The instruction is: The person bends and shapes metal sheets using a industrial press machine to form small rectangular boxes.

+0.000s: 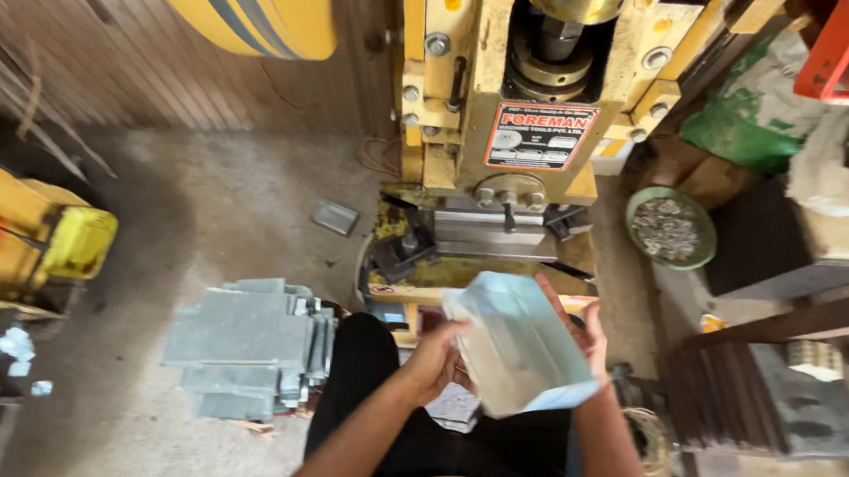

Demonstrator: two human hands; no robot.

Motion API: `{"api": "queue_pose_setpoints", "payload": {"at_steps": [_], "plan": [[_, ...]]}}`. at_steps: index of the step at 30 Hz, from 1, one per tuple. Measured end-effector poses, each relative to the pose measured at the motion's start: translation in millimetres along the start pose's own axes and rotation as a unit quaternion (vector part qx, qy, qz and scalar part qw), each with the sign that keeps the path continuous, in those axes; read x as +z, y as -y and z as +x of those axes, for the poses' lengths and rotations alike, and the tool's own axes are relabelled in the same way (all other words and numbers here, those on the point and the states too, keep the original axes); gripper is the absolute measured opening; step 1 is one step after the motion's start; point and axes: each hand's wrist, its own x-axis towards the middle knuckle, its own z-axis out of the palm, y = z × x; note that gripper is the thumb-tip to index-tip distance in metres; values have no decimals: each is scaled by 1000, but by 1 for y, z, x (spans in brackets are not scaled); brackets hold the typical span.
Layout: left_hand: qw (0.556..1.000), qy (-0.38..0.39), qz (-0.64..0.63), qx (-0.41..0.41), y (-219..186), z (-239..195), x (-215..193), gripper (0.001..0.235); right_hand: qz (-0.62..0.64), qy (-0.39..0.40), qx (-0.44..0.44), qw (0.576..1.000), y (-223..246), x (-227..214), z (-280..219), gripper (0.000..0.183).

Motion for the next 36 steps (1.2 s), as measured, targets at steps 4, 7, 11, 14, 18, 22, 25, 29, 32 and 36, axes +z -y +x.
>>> {"api": "queue_pose_setpoints", "payload": {"at_steps": [4, 7, 11, 14, 18, 22, 25, 29, 32, 36], "plan": [[969, -6, -236, 72, -14, -9, -18, 89, -37, -43, -95, 994, -9, 43, 14, 72], [962, 5, -247, 117, -2, 0, -15, 94, -46, -170, -145, 974, -18, 75, 17, 78], [971, -118, 74, 197, 13, 33, -18, 97, -36, -78, -219, 972, -33, 112, 14, 92], [927, -195, 219, 234, 23, 49, -40, 83, -108, -77, -232, 964, -37, 119, 15, 89], [895, -237, 264, 269, 19, 87, -65, 40, -163, -103, -250, 949, -29, 103, 43, 78], [886, -221, 206, 351, 18, 108, -69, 65, -167, -77, -247, 951, -17, 79, 70, 79], [907, -216, 173, 318, 12, 103, -65, 62, -195, -116, -205, 952, -13, 75, 74, 83], [894, -208, 162, 362, 10, 91, -56, 66, -234, -132, -219, 938, -14, 75, 64, 85], [895, -205, 156, 365, 4, 91, -51, 66, -257, -136, -239, 926, -10, 76, 67, 84], [896, -219, 156, 353, 3, 88, -49, 65, -277, -146, -243, 918, -10, 73, 67, 85]]}}
